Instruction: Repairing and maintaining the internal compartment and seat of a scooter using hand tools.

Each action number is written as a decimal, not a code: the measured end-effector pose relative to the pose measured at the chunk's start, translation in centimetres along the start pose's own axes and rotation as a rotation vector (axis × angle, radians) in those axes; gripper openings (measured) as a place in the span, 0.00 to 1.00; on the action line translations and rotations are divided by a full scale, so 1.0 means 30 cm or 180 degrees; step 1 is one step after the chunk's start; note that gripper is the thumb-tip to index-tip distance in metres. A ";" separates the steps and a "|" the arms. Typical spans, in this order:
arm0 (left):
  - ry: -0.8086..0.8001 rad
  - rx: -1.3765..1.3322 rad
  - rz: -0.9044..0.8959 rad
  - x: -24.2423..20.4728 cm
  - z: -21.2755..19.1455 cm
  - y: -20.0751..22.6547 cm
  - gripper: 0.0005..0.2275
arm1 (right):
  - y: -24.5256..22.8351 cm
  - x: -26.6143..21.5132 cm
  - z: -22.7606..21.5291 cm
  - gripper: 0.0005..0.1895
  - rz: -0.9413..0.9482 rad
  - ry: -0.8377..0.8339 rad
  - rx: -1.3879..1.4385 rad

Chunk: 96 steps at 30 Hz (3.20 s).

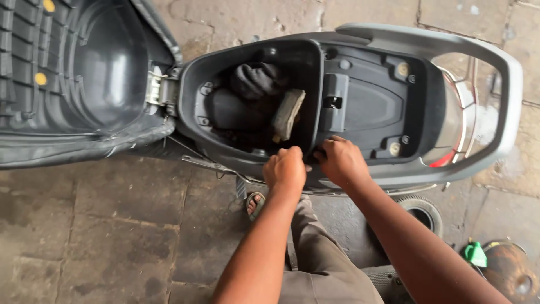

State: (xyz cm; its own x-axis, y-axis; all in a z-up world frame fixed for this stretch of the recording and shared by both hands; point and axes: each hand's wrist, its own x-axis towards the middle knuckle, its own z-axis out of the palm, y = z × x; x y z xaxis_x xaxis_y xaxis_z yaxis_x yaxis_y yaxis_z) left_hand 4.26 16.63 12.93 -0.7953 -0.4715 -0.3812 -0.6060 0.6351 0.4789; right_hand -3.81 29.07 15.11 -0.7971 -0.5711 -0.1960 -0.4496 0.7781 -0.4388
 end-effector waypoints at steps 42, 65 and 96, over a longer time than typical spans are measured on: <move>-0.0091 -0.0056 -0.0023 -0.005 -0.054 0.020 0.06 | -0.015 0.010 -0.062 0.11 -0.0471 -0.0136 -0.0033; -0.0249 0.0086 -0.0021 -0.017 -0.073 0.029 0.03 | 0.009 0.015 -0.024 0.13 -0.0297 -0.0284 -0.0335; -0.1080 0.0128 -0.0508 0.041 -0.197 0.096 0.14 | -0.008 0.032 -0.041 0.15 0.0261 -0.0592 -0.0352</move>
State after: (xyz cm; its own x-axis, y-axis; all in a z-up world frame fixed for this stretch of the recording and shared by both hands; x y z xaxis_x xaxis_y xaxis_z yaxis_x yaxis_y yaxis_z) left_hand 1.43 14.26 18.52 -0.6362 -0.3412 -0.6920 -0.7154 0.5968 0.3634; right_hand -4.96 28.64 16.11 -0.7494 -0.5353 -0.3897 -0.4360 0.8419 -0.3180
